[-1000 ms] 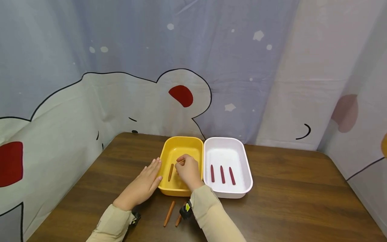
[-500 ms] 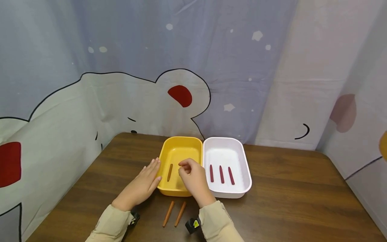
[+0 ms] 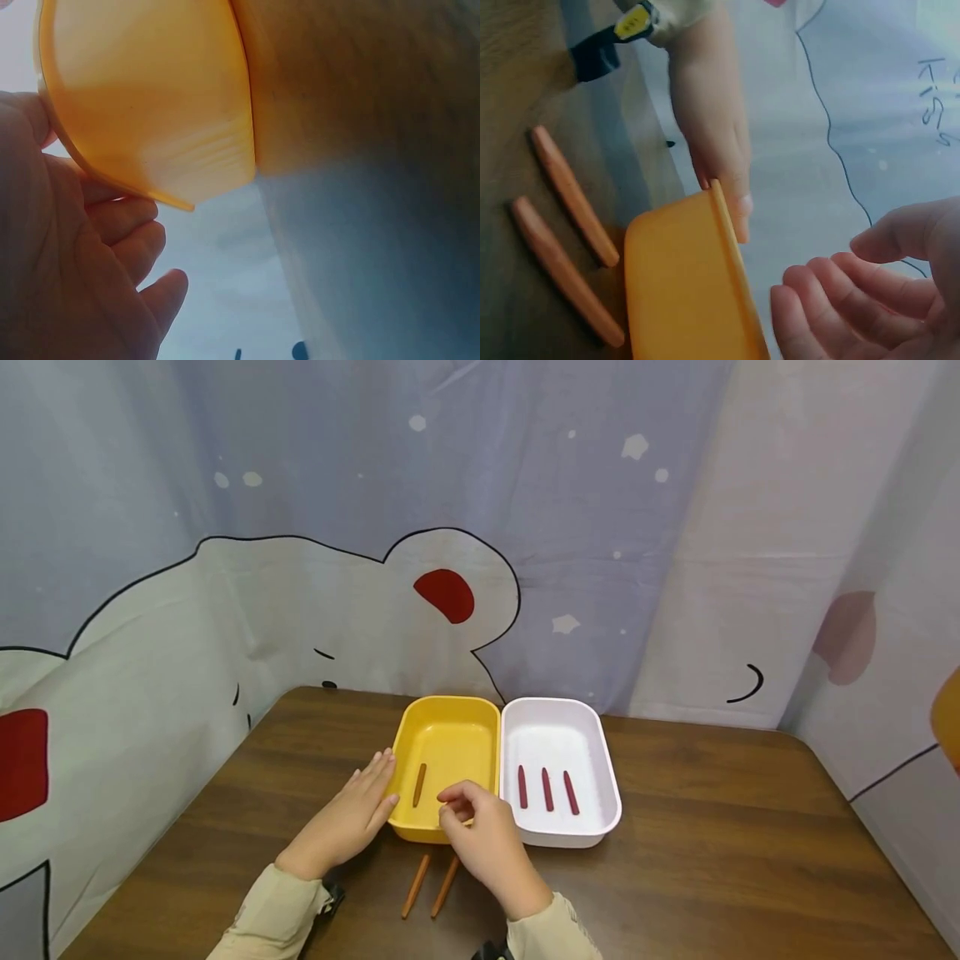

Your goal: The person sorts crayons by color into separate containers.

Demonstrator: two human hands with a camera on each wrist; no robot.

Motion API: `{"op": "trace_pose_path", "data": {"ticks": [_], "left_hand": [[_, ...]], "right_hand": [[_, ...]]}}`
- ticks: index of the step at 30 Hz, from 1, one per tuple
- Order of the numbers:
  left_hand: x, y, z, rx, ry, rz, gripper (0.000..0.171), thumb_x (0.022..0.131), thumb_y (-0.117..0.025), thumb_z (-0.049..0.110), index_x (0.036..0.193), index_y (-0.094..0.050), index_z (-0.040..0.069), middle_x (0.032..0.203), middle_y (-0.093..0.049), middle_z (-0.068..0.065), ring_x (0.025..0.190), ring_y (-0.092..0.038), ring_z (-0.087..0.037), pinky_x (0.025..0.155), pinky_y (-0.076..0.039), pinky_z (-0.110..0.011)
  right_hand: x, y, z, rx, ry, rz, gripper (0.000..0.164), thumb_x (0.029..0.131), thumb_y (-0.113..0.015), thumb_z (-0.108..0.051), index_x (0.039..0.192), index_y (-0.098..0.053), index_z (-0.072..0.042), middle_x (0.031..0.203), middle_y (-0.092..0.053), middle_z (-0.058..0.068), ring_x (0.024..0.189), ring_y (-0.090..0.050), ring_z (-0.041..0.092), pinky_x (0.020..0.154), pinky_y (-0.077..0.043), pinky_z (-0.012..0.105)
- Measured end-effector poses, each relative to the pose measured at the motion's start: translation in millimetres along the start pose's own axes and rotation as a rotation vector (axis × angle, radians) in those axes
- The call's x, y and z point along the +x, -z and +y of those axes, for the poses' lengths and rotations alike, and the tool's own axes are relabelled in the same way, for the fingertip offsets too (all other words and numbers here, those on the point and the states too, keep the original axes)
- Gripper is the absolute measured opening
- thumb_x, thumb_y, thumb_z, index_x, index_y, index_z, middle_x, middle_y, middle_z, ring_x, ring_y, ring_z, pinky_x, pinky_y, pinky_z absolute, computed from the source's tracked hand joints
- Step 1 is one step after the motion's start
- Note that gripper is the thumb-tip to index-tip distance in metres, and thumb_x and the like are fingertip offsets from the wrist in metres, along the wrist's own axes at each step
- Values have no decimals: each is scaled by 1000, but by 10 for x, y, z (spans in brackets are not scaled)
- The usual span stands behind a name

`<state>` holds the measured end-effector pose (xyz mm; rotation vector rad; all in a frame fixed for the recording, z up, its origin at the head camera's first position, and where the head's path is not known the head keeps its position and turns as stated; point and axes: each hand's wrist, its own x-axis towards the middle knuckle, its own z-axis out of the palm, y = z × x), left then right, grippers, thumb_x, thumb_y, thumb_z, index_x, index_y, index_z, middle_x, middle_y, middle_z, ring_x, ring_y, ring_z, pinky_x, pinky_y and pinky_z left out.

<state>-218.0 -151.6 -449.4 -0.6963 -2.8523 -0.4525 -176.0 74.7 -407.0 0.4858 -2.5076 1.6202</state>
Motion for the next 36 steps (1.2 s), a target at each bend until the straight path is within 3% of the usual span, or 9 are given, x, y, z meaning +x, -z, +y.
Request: {"op": "trace_pose_path", "data": {"ticks": [11,20,36], "left_hand": [[4,-26,4,2,-8,12,60,102,-33,39,147,-25,0,153,-20,-14,141,-16,-25,111,-22,-49],[-15,-21,-8,-18,0,2,61,102,-32,40,148,-23,0,154,-18,-14,142,-15,-25,112,-19,-48],[14,-16,-6,-27,13,-20,61,102,-31,41,148,-20,3,155,-16,-13,142,-13,-23,112,-18,-47]], "right_hand": [[-217,16,105,-184,-17,-73,3,84,-66,-12,82,-66,-10,73,-61,-6,67,-55,5,61,-47,22],[-275,-76,190,-332,-74,-181,13,81,-70,-16,71,-63,-11,62,-55,-8,54,-47,3,49,-41,22],[-282,-258,300,-456,-158,-157,40,78,-74,-28,47,-51,-15,43,-42,-11,39,-39,6,37,-34,24]]}}
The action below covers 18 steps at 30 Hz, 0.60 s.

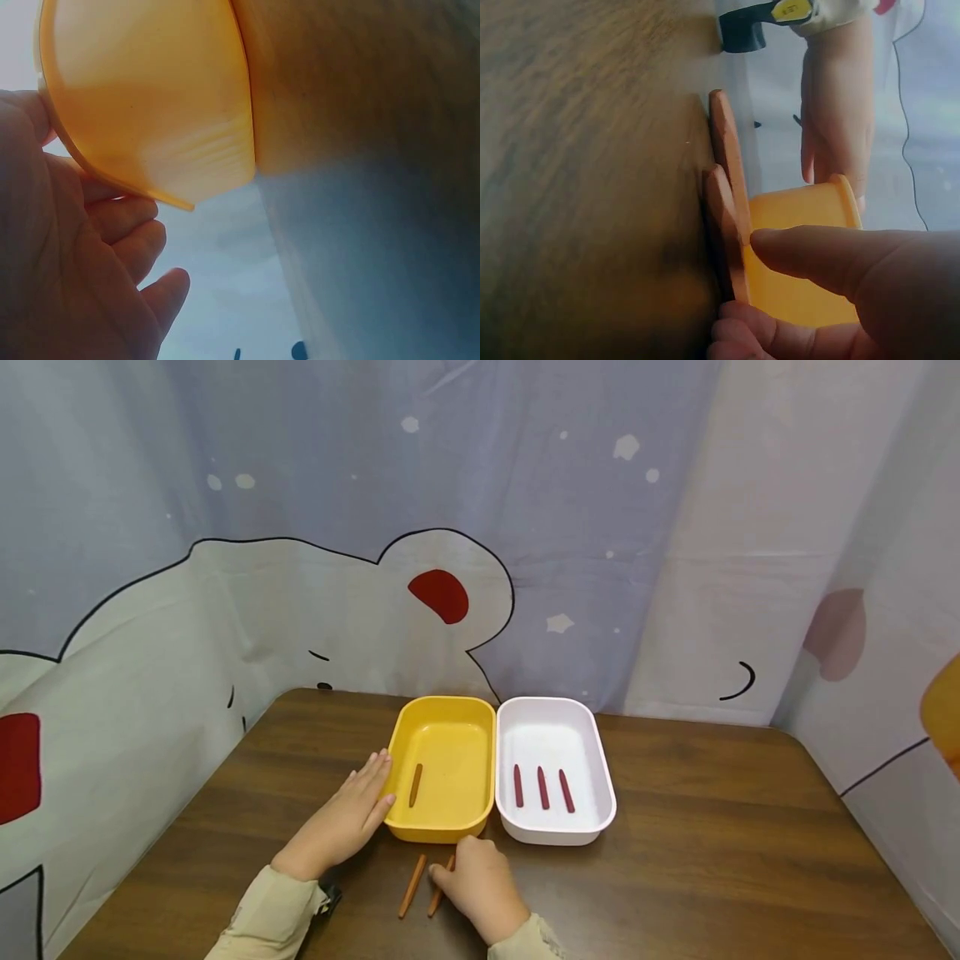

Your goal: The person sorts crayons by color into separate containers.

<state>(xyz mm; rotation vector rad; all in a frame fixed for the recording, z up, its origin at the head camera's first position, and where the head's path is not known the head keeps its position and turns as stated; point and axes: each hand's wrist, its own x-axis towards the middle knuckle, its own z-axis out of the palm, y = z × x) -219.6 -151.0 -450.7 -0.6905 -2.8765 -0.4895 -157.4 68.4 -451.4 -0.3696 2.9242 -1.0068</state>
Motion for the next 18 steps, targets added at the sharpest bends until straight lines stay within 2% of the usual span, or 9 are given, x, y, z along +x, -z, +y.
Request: {"op": "trace_pose_path", "data": {"ticks": [5,11,18], "left_hand": [[2,-5,-4,3,0,2,61,103,-30,41,148,-19,3,155,-14,-11,142,-13,-23,112,-18,-47],[-1,-15,2,16,-9,20,62,102,-31,41,148,-21,0,154,-17,-14,142,-15,-25,112,-20,-48],[-6,9,8,9,13,-6,61,102,-31,41,149,-19,3,155,-11,-8,142,-12,-23,112,-19,-47]], "right_hand": [[3,-9,-19,-35,-9,6,38,74,-77,-24,47,-51,-15,43,-43,-10,39,-40,7,37,-35,24],[-16,42,-17,-40,-40,-37,32,70,-76,-20,51,-51,-14,44,-44,-7,41,-43,10,40,-36,27],[-25,85,-14,-52,-41,-59,29,68,-73,-13,50,-51,-14,46,-45,-6,43,-43,11,42,-37,27]]}}
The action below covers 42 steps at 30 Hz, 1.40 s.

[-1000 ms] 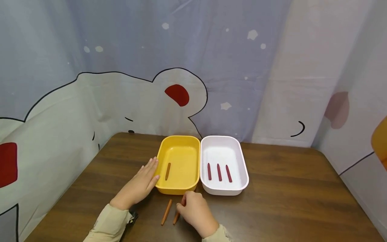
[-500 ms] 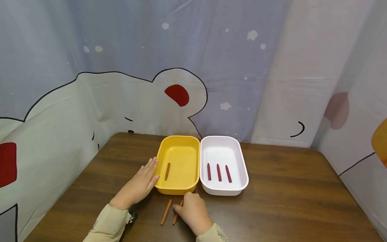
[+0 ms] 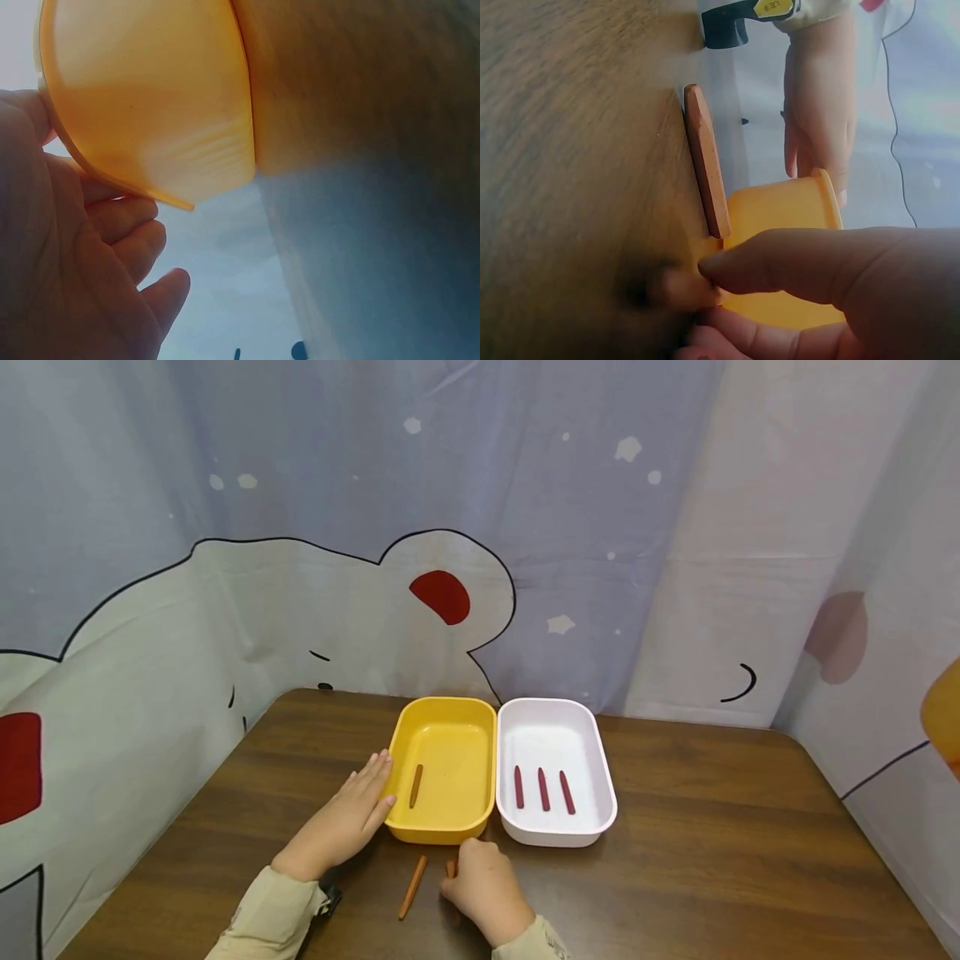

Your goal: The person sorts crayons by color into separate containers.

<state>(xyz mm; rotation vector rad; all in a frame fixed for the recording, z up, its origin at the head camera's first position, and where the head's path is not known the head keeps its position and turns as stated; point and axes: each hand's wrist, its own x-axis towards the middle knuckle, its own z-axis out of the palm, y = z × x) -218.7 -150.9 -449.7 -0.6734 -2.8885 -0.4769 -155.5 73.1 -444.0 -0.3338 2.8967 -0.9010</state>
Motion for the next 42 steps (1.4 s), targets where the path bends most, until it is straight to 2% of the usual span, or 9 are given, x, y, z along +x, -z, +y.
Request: {"op": "trace_pose_path", "data": {"ticks": [8,22,31,42], "left_hand": [[-4,7,2,-18,3,-11,61,102,-31,41,149,-18,4,155,-11,-9,142,-11,-22,113,-18,-47],[-8,-5,1,-5,-16,29,61,102,-33,41,148,-22,3,154,-16,-11,141,-15,-23,111,-21,-48],[-7,-2,-4,-17,-8,24,60,102,-36,38,148,-21,2,154,-16,-12,141,-15,-23,111,-21,-49],[-7,-15,-19,-10,-15,23,61,102,-35,39,148,-22,0,154,-15,-12,141,-15,-24,112,-21,-48]], "right_hand": [[-1,8,-9,1,13,8,24,70,-72,-12,58,-52,-15,54,-48,-5,47,-43,10,43,-36,26],[-21,62,-22,77,105,7,19,70,-73,-9,67,-55,-14,58,-50,-8,50,-44,6,46,-38,23],[-14,130,-58,201,176,-53,9,74,-72,-7,73,-63,-10,62,-58,-8,52,-49,2,48,-44,20],[27,241,-64,363,158,-65,5,75,-67,-8,79,-64,-8,65,-60,-5,54,-55,6,52,-46,23]]}}
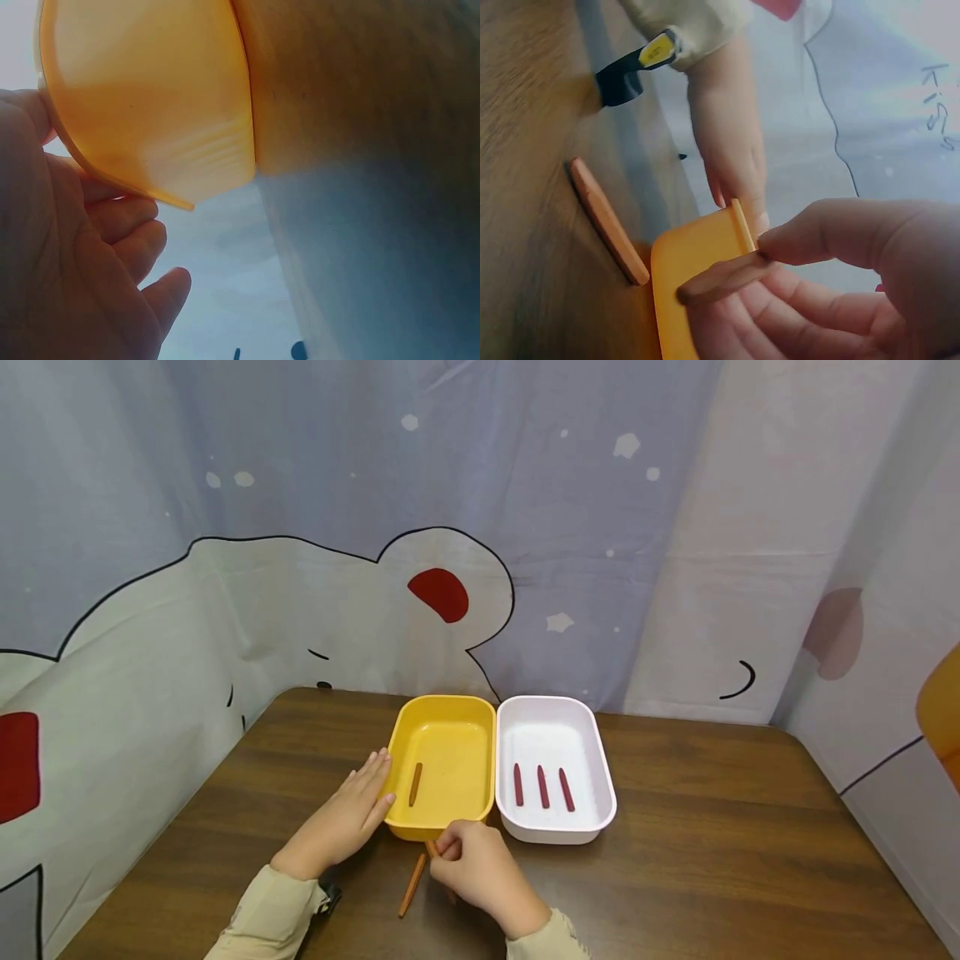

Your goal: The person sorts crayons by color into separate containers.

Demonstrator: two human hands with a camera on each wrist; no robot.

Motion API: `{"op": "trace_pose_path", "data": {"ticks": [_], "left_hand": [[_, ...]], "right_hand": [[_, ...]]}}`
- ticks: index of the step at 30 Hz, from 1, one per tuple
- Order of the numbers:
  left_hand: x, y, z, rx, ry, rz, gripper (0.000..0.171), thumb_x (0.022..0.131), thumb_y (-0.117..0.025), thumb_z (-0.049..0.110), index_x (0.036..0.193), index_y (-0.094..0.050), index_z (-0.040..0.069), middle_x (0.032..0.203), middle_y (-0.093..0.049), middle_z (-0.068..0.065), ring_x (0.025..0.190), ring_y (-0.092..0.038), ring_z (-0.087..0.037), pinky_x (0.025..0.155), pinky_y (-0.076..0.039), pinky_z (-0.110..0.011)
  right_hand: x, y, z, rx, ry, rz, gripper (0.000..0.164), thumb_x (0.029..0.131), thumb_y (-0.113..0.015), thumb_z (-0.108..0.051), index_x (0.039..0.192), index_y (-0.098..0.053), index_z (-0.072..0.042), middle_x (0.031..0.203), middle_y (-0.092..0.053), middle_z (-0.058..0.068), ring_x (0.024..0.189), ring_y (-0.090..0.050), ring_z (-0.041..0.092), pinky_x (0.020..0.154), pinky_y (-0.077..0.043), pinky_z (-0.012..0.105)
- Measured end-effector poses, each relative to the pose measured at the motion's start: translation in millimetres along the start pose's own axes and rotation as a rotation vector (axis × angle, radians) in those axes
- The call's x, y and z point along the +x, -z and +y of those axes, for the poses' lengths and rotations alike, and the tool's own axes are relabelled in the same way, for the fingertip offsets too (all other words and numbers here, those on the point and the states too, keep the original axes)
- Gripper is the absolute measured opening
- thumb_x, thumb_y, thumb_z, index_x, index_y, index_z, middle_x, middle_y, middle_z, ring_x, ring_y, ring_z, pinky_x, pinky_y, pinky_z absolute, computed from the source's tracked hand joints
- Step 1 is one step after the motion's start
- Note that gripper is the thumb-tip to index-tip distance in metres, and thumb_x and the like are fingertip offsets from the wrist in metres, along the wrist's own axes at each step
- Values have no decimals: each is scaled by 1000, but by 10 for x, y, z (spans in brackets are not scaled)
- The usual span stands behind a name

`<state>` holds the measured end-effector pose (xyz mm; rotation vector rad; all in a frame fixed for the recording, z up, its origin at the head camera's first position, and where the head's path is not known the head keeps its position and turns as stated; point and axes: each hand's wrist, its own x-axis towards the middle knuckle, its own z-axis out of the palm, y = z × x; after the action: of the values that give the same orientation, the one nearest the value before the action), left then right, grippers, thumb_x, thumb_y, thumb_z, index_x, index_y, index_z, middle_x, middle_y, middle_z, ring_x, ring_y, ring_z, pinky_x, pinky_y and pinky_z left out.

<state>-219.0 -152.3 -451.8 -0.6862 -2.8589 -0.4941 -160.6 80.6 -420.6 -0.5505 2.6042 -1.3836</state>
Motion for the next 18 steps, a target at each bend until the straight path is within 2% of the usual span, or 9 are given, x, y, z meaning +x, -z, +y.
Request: {"op": "trace_pose_path", "data": {"ticks": [4,8,14,18], "left_hand": [[0,6,2,3,-2,-3,61,102,-34,39,147,-22,0,154,-15,-13,141,-15,-25,112,-21,-48],[-1,20,4,7,-2,-4,61,102,-35,39,147,-22,-1,154,-16,-14,141,-15,-25,112,-21,-48],[5,22,4,9,-8,-1,62,102,-31,41,147,-22,0,154,-16,-13,141,-15,-25,111,-21,-48],[4,15,5,13,-14,4,62,102,-31,42,147,-22,0,154,-16,-14,141,-15,-25,111,-22,-48]], "right_hand": [[24,34,-5,144,-24,0,11,79,-66,-8,88,-65,-1,71,-64,0,56,-58,10,51,-48,24],[21,77,-72,286,-38,6,21,81,-65,-6,98,-63,7,76,-66,7,64,-61,14,56,-54,28],[64,91,-31,421,-50,12,23,84,-67,-7,102,-61,7,82,-67,10,72,-66,19,63,-57,38],[94,97,-19,479,-48,26,23,85,-64,-4,104,-60,9,86,-68,14,74,-67,21,64,-57,36]]}}
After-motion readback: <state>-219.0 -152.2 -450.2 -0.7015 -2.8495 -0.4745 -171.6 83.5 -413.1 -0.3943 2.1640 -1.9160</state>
